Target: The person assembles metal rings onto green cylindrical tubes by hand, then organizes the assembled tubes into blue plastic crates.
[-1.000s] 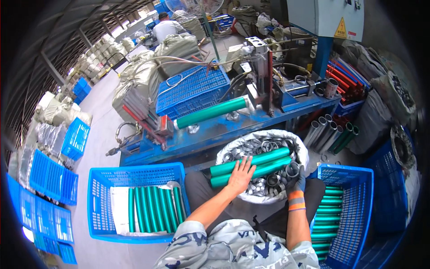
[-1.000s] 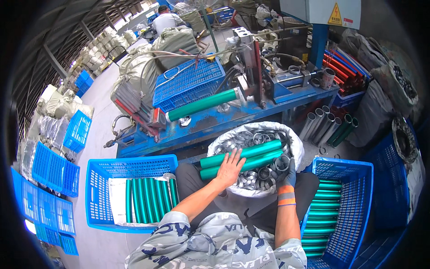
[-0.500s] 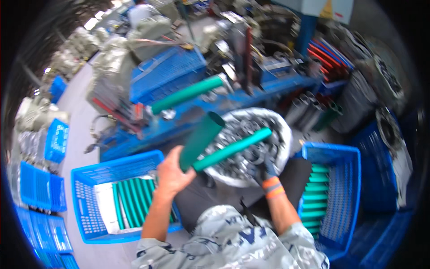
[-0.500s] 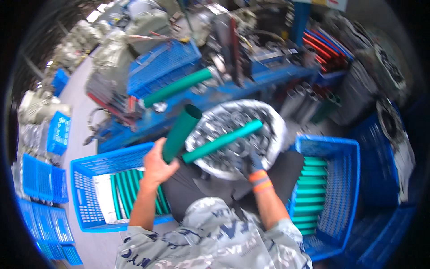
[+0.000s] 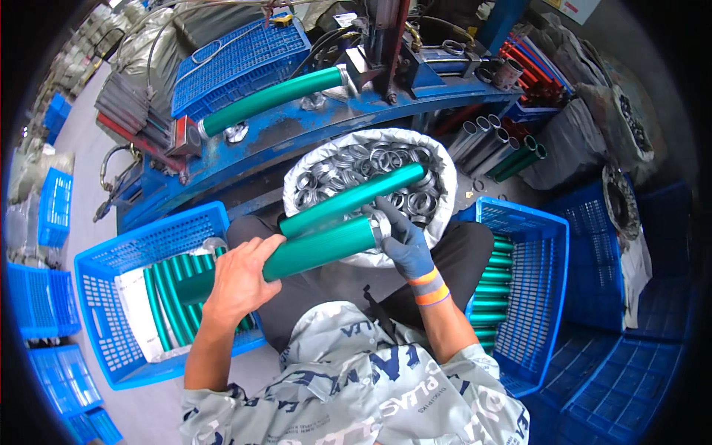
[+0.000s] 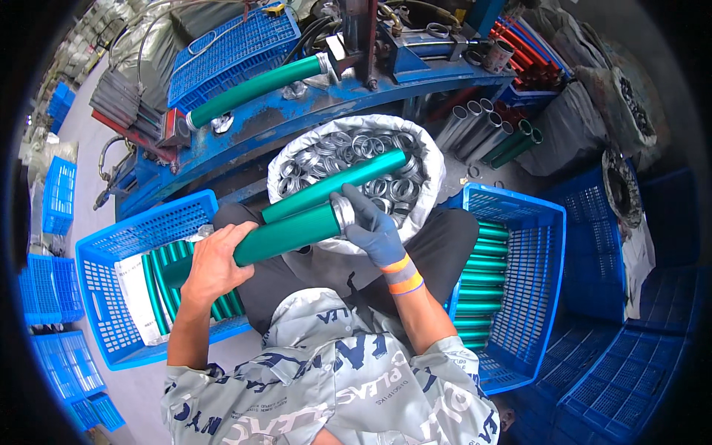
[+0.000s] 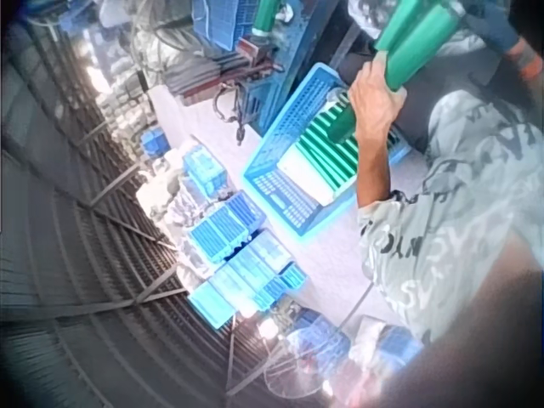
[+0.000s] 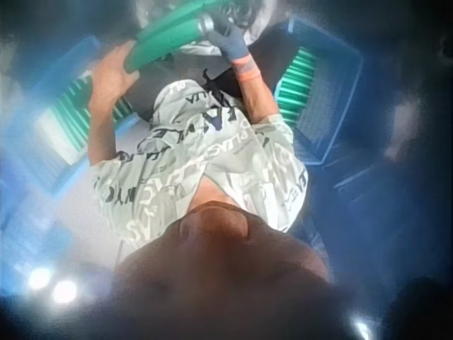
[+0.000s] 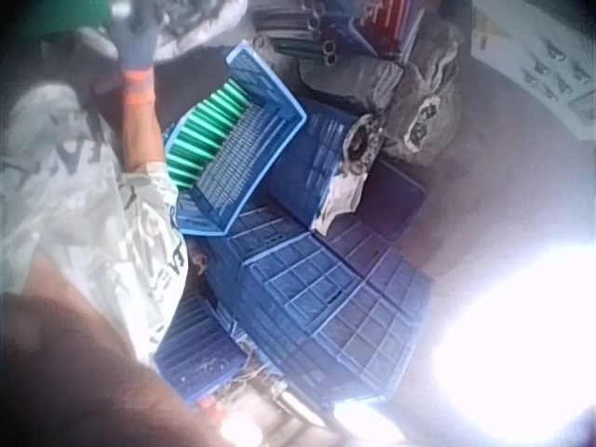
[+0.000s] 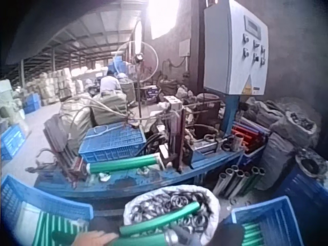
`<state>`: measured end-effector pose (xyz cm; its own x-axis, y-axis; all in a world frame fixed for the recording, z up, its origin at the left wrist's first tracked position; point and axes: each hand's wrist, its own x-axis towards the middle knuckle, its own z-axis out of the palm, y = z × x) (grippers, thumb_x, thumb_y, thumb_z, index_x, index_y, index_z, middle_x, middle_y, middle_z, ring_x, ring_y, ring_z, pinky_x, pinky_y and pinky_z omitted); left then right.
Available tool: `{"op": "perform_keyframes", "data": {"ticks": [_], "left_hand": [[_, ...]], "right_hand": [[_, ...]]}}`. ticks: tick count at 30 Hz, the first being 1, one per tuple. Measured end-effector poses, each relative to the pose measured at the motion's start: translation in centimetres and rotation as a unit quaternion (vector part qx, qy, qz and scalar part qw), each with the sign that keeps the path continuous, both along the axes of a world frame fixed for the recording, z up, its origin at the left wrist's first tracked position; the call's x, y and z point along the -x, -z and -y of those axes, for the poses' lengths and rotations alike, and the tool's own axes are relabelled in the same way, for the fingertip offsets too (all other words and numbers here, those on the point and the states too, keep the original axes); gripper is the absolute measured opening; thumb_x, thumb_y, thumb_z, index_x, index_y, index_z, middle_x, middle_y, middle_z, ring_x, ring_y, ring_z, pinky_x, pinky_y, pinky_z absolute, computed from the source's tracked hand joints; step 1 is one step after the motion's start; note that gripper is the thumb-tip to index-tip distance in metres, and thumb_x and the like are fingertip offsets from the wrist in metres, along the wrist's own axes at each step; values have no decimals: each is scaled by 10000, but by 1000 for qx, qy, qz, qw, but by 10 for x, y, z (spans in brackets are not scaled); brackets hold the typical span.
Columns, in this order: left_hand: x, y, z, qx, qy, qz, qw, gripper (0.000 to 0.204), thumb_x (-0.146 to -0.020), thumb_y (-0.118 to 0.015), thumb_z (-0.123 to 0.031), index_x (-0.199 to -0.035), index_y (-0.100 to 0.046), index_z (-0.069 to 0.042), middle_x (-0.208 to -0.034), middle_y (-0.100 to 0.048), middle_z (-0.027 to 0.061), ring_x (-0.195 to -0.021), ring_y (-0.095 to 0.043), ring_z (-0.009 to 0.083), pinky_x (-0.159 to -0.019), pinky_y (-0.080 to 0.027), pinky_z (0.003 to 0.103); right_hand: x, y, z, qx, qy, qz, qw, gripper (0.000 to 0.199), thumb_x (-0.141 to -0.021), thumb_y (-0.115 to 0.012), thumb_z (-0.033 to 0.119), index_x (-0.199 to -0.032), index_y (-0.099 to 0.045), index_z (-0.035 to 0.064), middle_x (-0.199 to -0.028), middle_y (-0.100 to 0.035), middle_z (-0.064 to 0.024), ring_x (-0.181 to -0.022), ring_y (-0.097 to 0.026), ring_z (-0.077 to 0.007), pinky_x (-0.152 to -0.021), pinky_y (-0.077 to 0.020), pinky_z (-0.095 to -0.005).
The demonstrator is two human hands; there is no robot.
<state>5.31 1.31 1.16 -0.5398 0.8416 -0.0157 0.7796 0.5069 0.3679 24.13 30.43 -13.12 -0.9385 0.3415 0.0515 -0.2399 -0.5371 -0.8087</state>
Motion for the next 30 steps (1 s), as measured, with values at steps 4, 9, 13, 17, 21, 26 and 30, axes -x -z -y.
{"op": "perform_keyframes", "data": {"ticks": [4, 9, 13, 17, 21, 26, 30], "left_hand": [[6, 7, 7, 1, 10, -12, 1000, 710, -720, -825, -74, -1419, -721, -146, -1062, -738, 113, -1028, -748, 375, -858, -607, 511], [10, 15, 9, -9, 8, -13, 1000, 716, -711, -828, -67, -1416, -723, -142, -1060, -735, 113, -1025, -745, 374, -856, -603, 516], [9, 28, 3, -16, 10, -55, 998, 738, -694, -844, -69, -1419, -720, -127, -1068, -737, 116, -1010, -739, 379, -863, -605, 513], [9, 41, 0, -31, 2, -54, 998, 751, -685, -850, -70, -1423, -718, -113, -1065, -737, 116, -994, -735, 381, -867, -605, 514], [12, 46, -5, -53, -6, -24, 998, 732, -691, -831, -60, -1414, -730, -98, -1069, -756, 125, -996, -746, 389, -869, -612, 514], [13, 40, 4, -94, -5, 30, 995, 674, -731, -819, -84, -1400, -744, -108, -1054, -758, 135, -977, -748, 398, -859, -618, 508], [17, 34, 9, -82, 8, 29, 996, 680, -721, -808, -60, -1396, -743, -102, -1060, -762, 137, -986, -754, 399, -865, -616, 497]], "right_hand": [[-2, -16, -1, -60, -16, 40, 997, 893, -1004, -844, 95, -1765, -404, -66, -1738, -560, -190, -1560, -575, -272, -1332, -421, -438], [3, -21, 1, -92, -32, 60, 993, 843, -1009, -801, -8, -1759, -420, -62, -1739, -557, -169, -1524, -598, -237, -1302, -464, -409], [6, -9, 1, -95, -11, 111, 989, 780, -1015, -798, -8, -1727, -485, -59, -1667, -627, -157, -1465, -632, -215, -1255, -503, -391], [16, -12, -5, -132, 10, 143, 981, 709, -1026, -797, -2, -1689, -551, -51, -1547, -714, -127, -1305, -705, -165, -1125, -581, -337], [18, -17, -15, -104, 3, 171, 980, 768, -975, -895, 36, -1673, -581, -31, -1517, -728, -105, -1268, -715, -158, -1094, -590, -329], [13, -50, -9, -177, -17, 81, 981, 922, -870, -994, 75, -1682, -572, -34, -1576, -693, -115, -1374, -673, -185, -1207, -524, -366], [10, -49, -8, -171, -37, 76, 982, 968, -835, -1025, 101, -1680, -574, -42, -1577, -695, -106, -1412, -649, -186, -1249, -487, -370]]}}
